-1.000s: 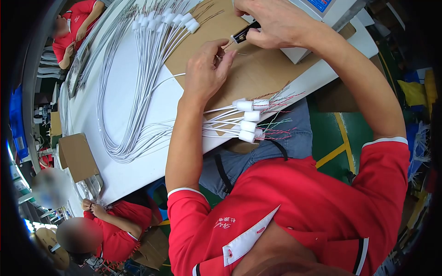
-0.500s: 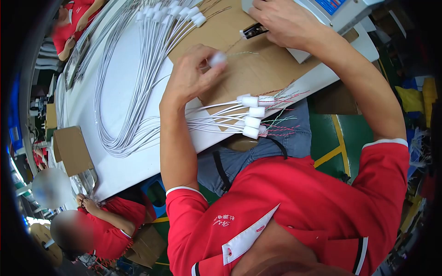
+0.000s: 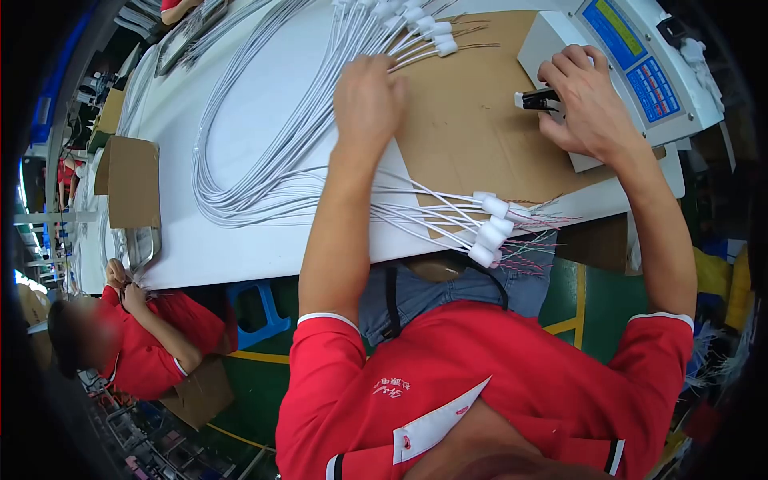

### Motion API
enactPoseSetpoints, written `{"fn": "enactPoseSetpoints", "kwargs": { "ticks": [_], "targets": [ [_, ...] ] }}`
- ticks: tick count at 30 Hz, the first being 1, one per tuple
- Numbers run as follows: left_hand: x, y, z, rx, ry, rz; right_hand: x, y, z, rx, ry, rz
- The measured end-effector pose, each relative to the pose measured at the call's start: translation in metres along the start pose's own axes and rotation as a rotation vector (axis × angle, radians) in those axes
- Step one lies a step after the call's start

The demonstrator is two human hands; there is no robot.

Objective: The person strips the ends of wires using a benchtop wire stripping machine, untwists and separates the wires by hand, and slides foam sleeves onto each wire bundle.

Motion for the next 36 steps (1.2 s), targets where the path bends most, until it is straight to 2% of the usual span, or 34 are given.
{"fn": "enactPoseSetpoints", "kwargs": {
  "ticks": [3,12,15,18,21,27,30,33,36],
  "targets": [
    [-0.003,-0.034,0.009,0.135,-0.019,-0.109,0.001,0.0,-0.001,-0.002,0.013,-0.004],
    [-0.005,-0.042,0.03,0.191,-0.035,-0.013,-0.002,0.002,0.001,-0.008,0.023,-0.001],
    [0.0,-0.041,0.024,0.122,0.029,-0.082,-0.002,0.003,0.002,0.0,0.029,-0.006],
    [0.003,-0.022,0.013,-0.032,0.105,-0.044,-0.002,0.005,0.003,0.011,0.02,0.004],
    [0.002,-0.002,0.01,-0.212,0.001,-0.062,-0.003,0.005,0.004,0.001,0.017,0.001],
    [-0.012,0.004,0.03,-0.199,-0.269,0.016,-0.004,0.005,0.005,-0.027,0.029,-0.017],
    [-0.008,-0.001,0.028,-0.293,-0.151,-0.006,-0.005,0.006,0.005,-0.029,0.042,-0.02],
    [-0.006,-0.01,0.028,-0.154,-0.099,-0.12,-0.005,0.005,0.006,-0.026,0.052,-0.015],
    [-0.009,-0.005,0.023,-0.064,0.053,0.016,-0.005,0.005,0.005,-0.023,0.058,-0.013]
  ]
}}
Point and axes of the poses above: each hand's wrist, its own x-axis towards the middle knuckle, its own z-axis out of the palm, y = z × x, the point moved 7 cm from there along x, towards the middle knuckle, and after that the axes turned 12 degrees about y, right-handed, at the moved point
